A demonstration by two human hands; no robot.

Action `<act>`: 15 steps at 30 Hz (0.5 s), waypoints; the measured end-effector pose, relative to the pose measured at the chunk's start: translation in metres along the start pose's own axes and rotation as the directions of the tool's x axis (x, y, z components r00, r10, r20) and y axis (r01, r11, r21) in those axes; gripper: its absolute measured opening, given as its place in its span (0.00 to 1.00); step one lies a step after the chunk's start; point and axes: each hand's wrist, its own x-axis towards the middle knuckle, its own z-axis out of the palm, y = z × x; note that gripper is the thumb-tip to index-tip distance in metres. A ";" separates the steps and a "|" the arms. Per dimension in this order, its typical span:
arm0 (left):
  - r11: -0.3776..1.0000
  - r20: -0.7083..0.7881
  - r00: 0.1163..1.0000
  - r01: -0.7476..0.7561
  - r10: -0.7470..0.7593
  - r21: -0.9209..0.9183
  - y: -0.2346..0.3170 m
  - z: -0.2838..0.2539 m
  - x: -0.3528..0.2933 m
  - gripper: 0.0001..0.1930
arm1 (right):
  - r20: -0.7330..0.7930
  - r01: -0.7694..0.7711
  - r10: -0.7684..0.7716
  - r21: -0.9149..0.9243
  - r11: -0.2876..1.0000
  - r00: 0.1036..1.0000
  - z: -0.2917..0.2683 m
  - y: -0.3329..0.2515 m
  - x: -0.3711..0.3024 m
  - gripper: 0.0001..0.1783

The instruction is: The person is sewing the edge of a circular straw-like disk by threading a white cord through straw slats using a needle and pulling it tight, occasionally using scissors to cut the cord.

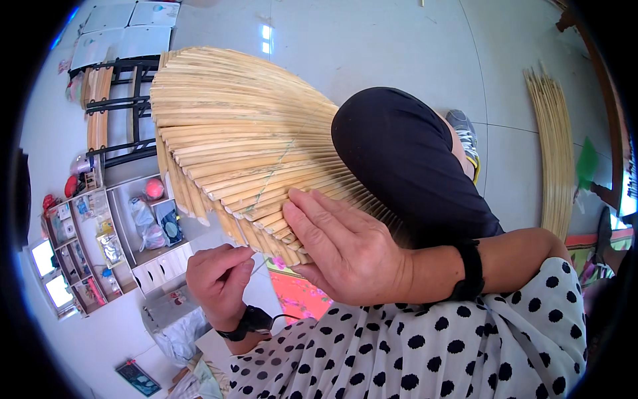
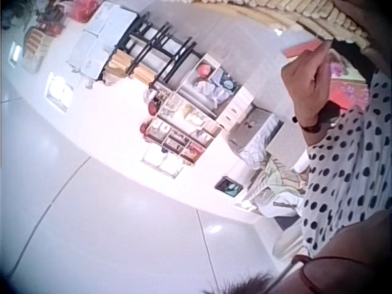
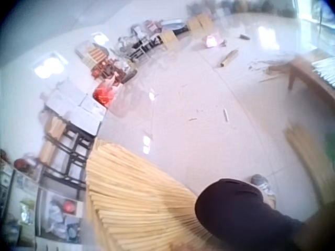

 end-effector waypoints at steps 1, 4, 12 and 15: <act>1.000 0.002 1.000 -0.004 0.004 -0.006 -0.002 0.000 0.000 0.11 | 0.005 0.001 -0.001 -0.002 1.000 1.000 0.000 0.000 0.000 0.36; 1.000 0.014 1.000 0.008 -0.008 -0.014 -0.002 -0.005 0.000 0.11 | 0.019 -0.003 0.003 0.008 1.000 1.000 0.000 -0.001 0.001 0.35; 1.000 -0.004 1.000 0.016 -0.016 0.015 -0.003 -0.005 0.005 0.07 | -0.009 -0.042 0.042 -0.010 0.999 0.999 0.006 -0.005 -0.001 0.42; 0.999 -0.023 1.000 0.019 -0.020 -0.033 -0.006 -0.002 0.001 0.07 | -0.004 -0.040 0.040 -0.018 0.999 0.999 0.005 -0.005 -0.001 0.42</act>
